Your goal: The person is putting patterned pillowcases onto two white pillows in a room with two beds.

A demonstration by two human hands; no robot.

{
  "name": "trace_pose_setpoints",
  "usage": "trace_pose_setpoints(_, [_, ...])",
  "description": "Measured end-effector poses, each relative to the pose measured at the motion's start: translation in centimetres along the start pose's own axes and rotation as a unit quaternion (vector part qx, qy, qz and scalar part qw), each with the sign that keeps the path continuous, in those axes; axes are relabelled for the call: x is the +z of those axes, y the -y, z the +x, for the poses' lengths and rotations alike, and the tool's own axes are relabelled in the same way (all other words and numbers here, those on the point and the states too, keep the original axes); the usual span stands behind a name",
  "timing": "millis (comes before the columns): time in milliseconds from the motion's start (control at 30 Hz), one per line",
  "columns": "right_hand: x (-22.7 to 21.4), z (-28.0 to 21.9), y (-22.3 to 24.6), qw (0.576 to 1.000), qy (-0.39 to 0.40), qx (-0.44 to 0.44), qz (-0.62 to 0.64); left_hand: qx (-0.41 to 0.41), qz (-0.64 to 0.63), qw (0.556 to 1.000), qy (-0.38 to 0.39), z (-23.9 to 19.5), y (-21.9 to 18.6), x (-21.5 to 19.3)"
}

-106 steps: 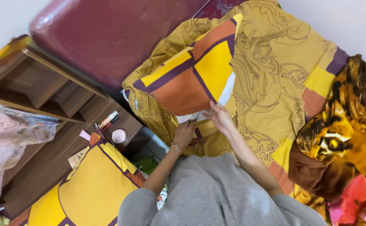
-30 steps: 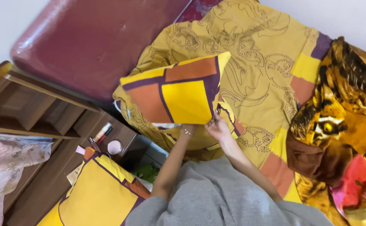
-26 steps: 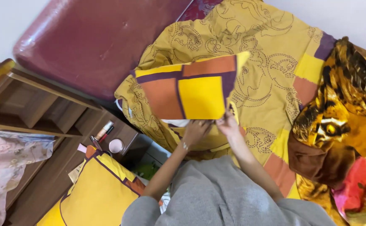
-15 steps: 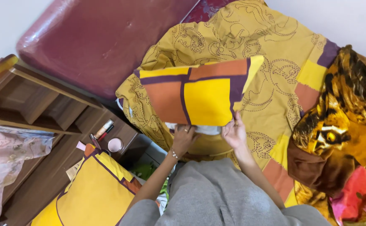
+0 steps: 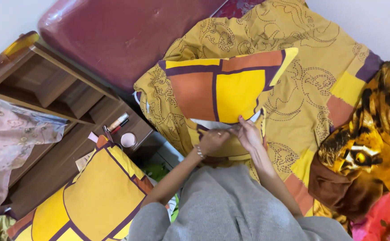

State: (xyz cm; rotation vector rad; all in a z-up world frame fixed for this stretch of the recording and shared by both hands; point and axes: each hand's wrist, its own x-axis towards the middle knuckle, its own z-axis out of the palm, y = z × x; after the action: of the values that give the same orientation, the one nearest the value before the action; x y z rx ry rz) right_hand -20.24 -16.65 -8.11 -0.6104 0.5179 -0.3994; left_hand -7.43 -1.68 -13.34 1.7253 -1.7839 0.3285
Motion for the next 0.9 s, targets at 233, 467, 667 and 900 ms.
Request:
trace_pose_setpoints(233, [1.8, 3.3, 8.2, 0.973, -0.047, -0.065, -0.216, -0.192, -0.244, 0.947, -0.077, 10.3, -7.0, -1.3])
trace_pose_setpoints(467, [-3.1, 12.0, 2.4, 0.653, -0.014, -0.086, -0.753, -0.375, -0.342, 0.847, -0.161, 5.1, 4.1, 9.5])
trace_pose_setpoints(667, [-8.2, 13.7, -3.3, 0.468, 0.069, -0.186, -0.861, -0.456, -0.115, 0.882, -0.019, -5.0, 14.2, 9.0])
trace_pose_setpoints(900, [-3.9, 18.5, -3.8, 0.473, 0.002, -0.143, -0.869, -0.437, -0.036, 0.896, -0.064, -2.7, 16.8, 7.9])
